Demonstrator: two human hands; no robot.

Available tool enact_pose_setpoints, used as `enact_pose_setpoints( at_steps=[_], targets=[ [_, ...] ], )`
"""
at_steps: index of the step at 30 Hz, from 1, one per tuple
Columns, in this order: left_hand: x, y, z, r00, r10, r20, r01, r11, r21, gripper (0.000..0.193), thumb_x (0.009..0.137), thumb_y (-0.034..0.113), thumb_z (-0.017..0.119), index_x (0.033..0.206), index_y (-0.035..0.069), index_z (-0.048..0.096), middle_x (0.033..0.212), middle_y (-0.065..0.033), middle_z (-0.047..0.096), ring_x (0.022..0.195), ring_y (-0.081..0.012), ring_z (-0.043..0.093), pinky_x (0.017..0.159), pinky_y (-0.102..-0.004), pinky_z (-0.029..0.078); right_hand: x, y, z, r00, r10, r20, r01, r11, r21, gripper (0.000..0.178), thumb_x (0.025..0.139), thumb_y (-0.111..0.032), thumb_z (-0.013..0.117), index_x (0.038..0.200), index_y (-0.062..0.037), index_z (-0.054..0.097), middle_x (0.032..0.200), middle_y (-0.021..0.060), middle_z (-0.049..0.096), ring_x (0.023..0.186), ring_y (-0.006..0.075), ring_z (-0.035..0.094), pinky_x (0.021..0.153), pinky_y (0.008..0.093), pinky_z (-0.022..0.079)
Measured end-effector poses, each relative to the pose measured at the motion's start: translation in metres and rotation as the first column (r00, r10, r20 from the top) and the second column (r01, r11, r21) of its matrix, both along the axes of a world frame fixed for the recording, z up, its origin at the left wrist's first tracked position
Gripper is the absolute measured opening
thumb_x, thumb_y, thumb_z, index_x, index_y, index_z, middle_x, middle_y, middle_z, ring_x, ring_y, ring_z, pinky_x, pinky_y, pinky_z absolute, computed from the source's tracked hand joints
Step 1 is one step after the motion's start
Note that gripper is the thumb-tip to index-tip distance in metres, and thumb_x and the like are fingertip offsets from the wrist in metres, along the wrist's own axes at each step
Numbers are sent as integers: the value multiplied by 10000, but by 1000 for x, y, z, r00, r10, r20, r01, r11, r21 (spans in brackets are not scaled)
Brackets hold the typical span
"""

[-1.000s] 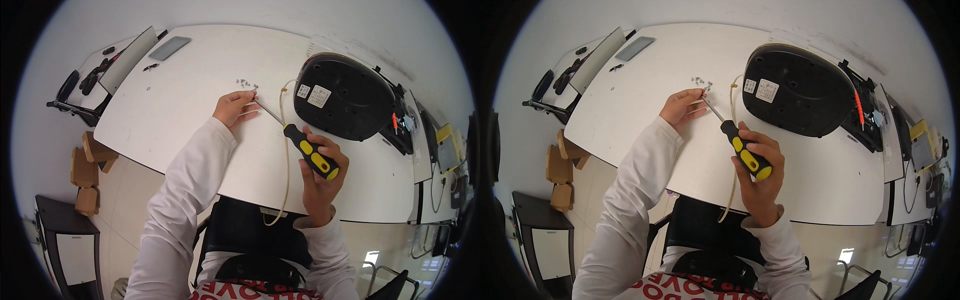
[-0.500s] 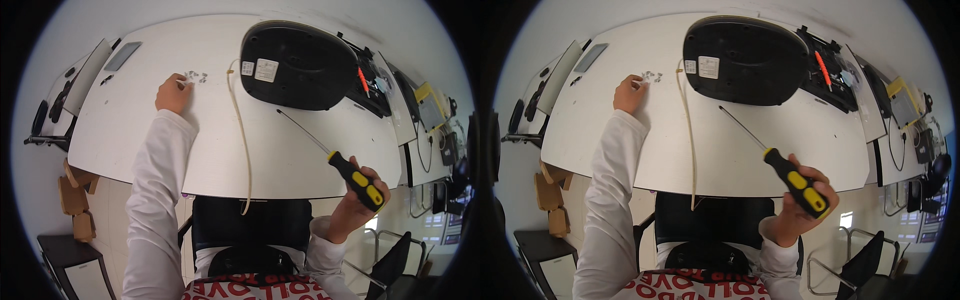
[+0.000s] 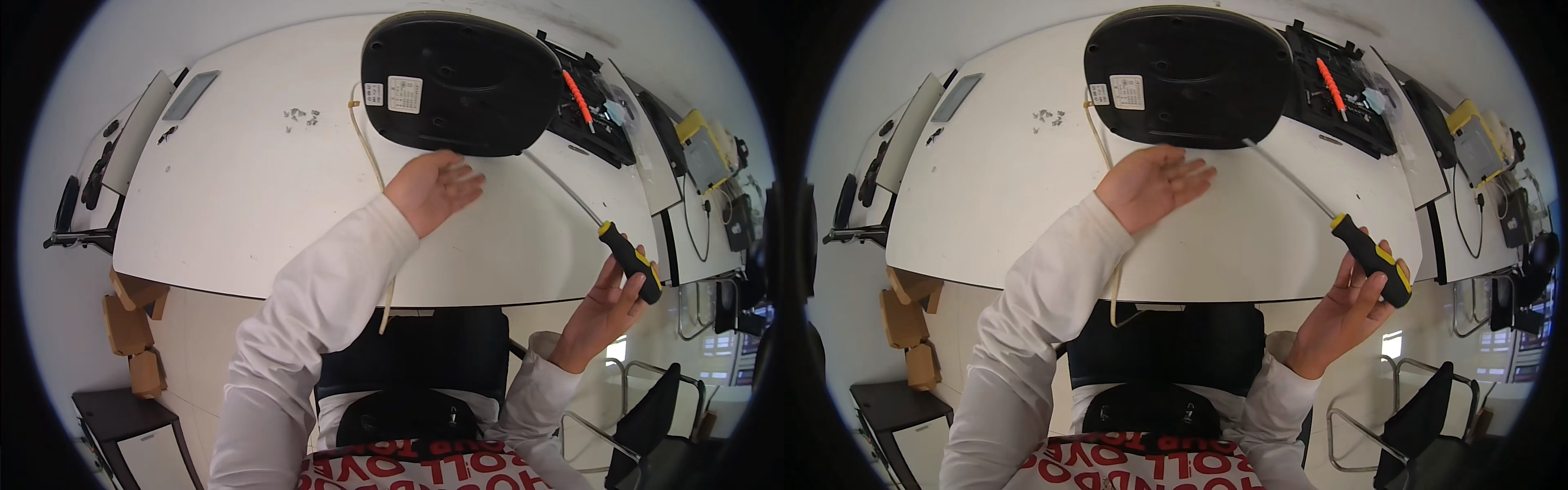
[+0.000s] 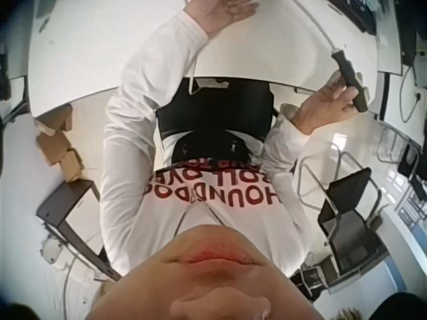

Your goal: The person uses a screwdriver to remove screws from the bottom cover of a black electronic device. They remove the cover to reveal internal wiring and continue to unscrew components inside the device's housing.

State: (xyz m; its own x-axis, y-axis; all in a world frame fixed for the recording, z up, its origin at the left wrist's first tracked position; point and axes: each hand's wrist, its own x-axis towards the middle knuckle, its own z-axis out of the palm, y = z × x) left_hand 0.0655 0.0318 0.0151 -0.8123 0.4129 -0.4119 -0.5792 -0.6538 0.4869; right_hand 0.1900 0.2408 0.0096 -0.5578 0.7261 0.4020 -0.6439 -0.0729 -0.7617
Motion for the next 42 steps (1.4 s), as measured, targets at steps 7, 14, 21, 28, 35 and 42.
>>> enact_pose_setpoints(
  at_steps=[7, 14, 21, 28, 35, 42],
  targets=[
    [-7, 6, 9, 989, 136, 53, -137, 990, 25, 394, 852, 78, 480, 1165, -80, 301, 1214, -217, 419, 1104, -309, 523, 938, -399, 436, -4, 15, -2, 947, 297, 119, -282, 951, -127, 406, 892, -313, 531, 1167, -36, 421, 1242, 205, 471, 995, 244, 581, 882, 308, 488],
    [-5, 2, -4, 986, 134, -96, -139, 990, -38, 376, 886, 194, 427, 1182, -26, 352, 1210, -217, 461, 1088, -290, 542, 899, -389, 458, -13, 8, -5, 918, 392, 58, -367, 897, -246, 357, 889, -320, 538, 1074, -21, 477, 1253, 208, 477, 994, 228, 589, 854, 269, 489],
    [-9, -13, -12, 978, 186, -93, -175, 978, 117, 348, 836, 178, 494, 1121, -10, 429, 1229, -249, 451, 1157, -322, 476, 978, -436, 398, 1, 3, -7, 984, 175, 30, -168, 972, -166, 371, 888, -282, 553, 1104, 3, 453, 1169, 201, 521, 1040, 286, 570, 853, 307, 500],
    [-9, -19, -13, 966, 237, -102, -199, 935, 292, 477, 837, 141, 489, 1236, -55, 315, 1328, -287, 308, 1248, -385, 350, 1037, -464, 334, -1, -1, -5, 997, 77, 33, -75, 996, -43, 368, 910, -232, 517, 1150, 23, 406, 1166, 217, 521, 1061, 326, 556, 882, 344, 495],
    [-13, -19, -14, 968, 212, -132, -133, 885, 446, 372, 808, 114, 545, 1089, -49, 364, 1296, -265, 327, 1240, -373, 361, 1039, -445, 326, -4, -2, -3, 999, -35, 30, 31, 992, 119, 332, 907, -214, 524, 1109, 35, 435, 1226, 224, 483, 1091, 309, 539, 914, 345, 477],
    [-13, -18, -16, 965, 211, -157, -121, 886, 447, 349, 815, 111, 533, 1071, -38, 349, 1282, -285, 332, 1238, -385, 359, 1043, -439, 326, -12, -12, 3, 993, -111, -51, 120, 962, 247, 393, 861, -240, 597, 1069, -9, 358, 1134, 230, 527, 1044, 369, 559, 854, 412, 521]
  ],
)
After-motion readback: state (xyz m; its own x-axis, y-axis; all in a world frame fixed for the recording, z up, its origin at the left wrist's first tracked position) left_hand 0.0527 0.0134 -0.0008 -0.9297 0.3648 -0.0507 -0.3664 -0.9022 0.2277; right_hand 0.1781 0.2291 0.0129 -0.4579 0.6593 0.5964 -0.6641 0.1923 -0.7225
